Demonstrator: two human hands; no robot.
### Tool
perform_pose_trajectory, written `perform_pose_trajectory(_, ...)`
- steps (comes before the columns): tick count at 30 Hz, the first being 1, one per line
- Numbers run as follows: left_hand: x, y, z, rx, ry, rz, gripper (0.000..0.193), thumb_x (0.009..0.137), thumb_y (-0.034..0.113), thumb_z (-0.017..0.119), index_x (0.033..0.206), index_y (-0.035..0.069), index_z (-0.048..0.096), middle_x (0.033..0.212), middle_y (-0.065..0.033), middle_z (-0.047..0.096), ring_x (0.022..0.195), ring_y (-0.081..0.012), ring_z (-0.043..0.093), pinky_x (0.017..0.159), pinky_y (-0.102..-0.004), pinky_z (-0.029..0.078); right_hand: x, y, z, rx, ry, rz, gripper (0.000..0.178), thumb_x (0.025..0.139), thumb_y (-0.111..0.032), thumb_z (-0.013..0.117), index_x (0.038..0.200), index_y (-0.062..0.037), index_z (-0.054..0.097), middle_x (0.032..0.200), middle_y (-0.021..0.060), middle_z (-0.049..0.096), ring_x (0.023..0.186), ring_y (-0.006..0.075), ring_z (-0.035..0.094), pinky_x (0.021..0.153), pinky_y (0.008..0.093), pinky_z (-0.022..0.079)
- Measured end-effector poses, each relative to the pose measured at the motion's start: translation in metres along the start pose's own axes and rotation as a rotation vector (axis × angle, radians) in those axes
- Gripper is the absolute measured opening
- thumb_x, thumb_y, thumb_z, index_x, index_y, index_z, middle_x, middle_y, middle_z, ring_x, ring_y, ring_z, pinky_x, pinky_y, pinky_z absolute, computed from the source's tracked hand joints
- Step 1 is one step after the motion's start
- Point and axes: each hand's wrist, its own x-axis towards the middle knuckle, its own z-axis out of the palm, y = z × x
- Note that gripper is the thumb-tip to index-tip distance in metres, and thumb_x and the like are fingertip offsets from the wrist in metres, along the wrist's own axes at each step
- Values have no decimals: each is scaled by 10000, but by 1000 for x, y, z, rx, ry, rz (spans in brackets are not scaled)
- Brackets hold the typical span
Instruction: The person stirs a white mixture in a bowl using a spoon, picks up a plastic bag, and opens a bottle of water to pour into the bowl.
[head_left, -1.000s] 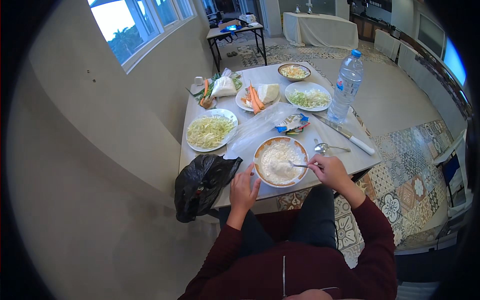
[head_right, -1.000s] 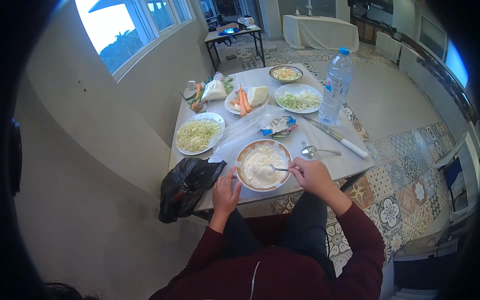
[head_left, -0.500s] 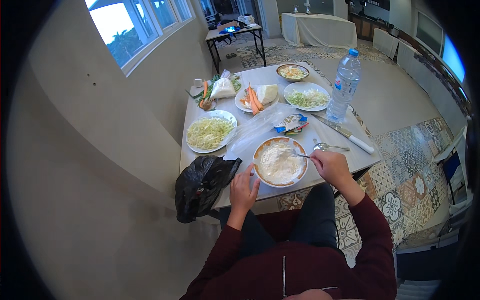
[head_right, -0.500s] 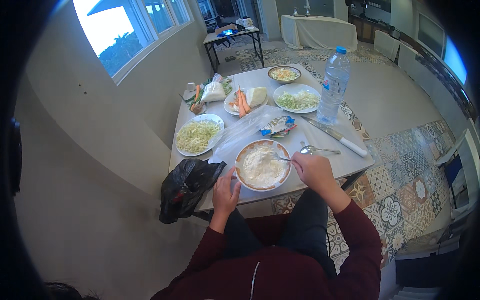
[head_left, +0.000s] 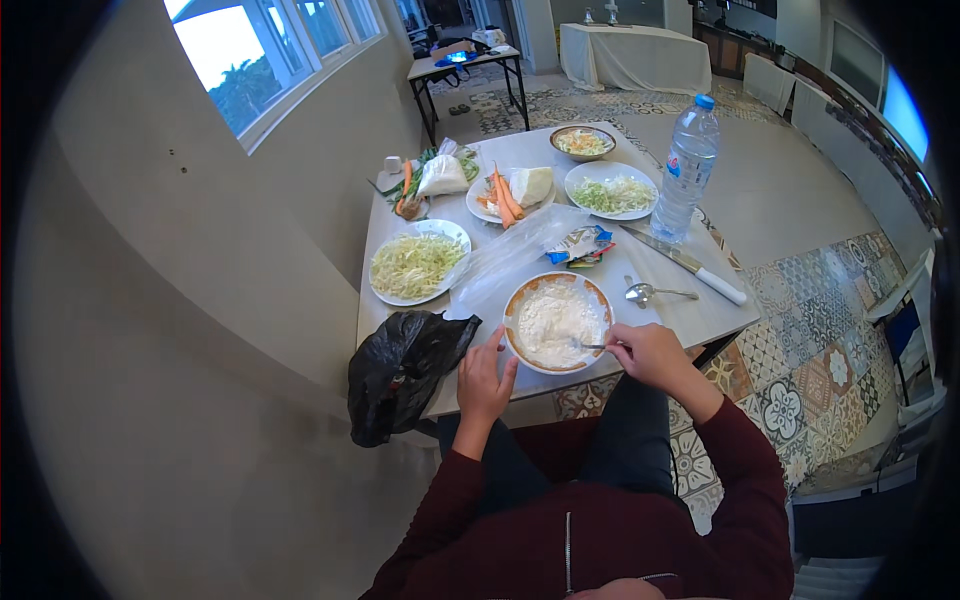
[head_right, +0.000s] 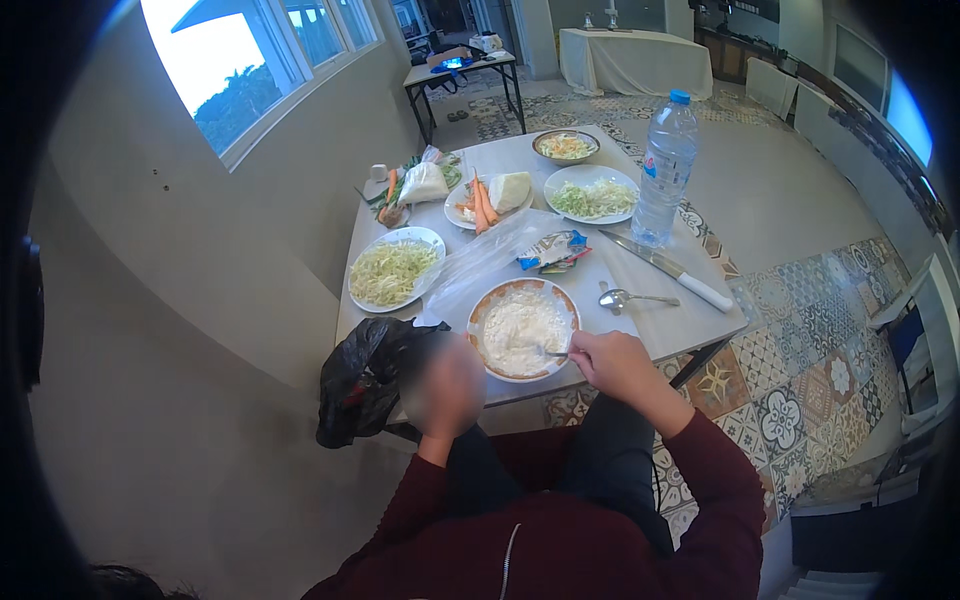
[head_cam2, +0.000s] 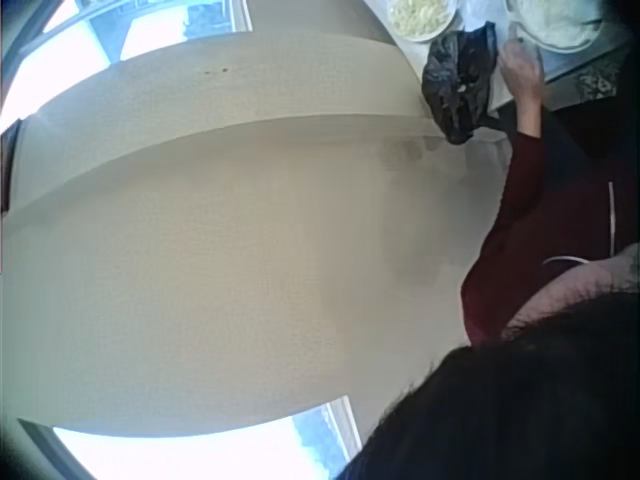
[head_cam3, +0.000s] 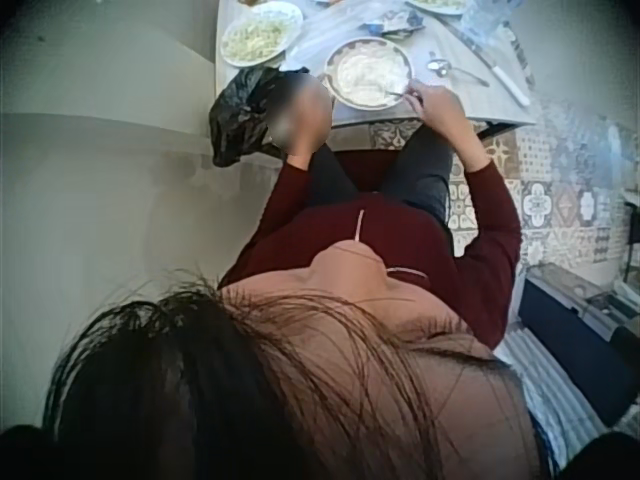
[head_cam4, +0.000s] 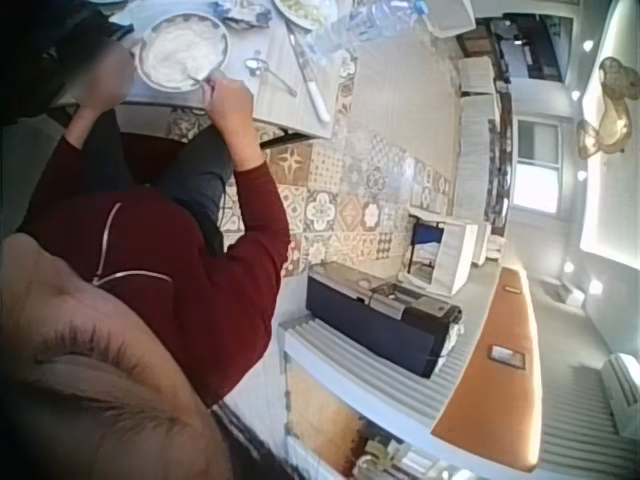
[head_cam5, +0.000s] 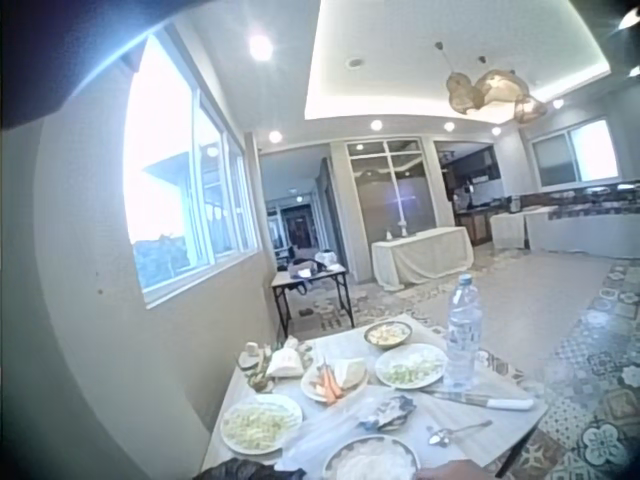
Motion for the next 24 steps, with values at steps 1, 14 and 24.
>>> perform_pose_trajectory(1,0,-1,0,-1,0,-2,491,941,322,560,1376,99,510,1016,-90,647,985,-266,588,887,-394,431,1,2,2,1,-1,-3,114,876,-231,630,865,-118,623,668,118,640,634,334,638,571,443,490)
perform_pose_trajectory(14,0,-1,-2,0,6,-5,493,943,332,557,1372,93,513,1026,-89,649,989,-269,590,889,-396,431,39,8,-12,-130,283,-34,89,869,-219,637,861,-131,626,716,75,652,654,282,642,542,408,478)
perform_pose_trajectory(24,-1,-4,1,4,-6,0,507,942,357,557,1372,91,513,1015,-83,639,994,-265,581,884,-394,429,37,18,3,49,151,-173,62,846,-204,665,855,-143,671,756,66,678,695,286,654,612,390,506)
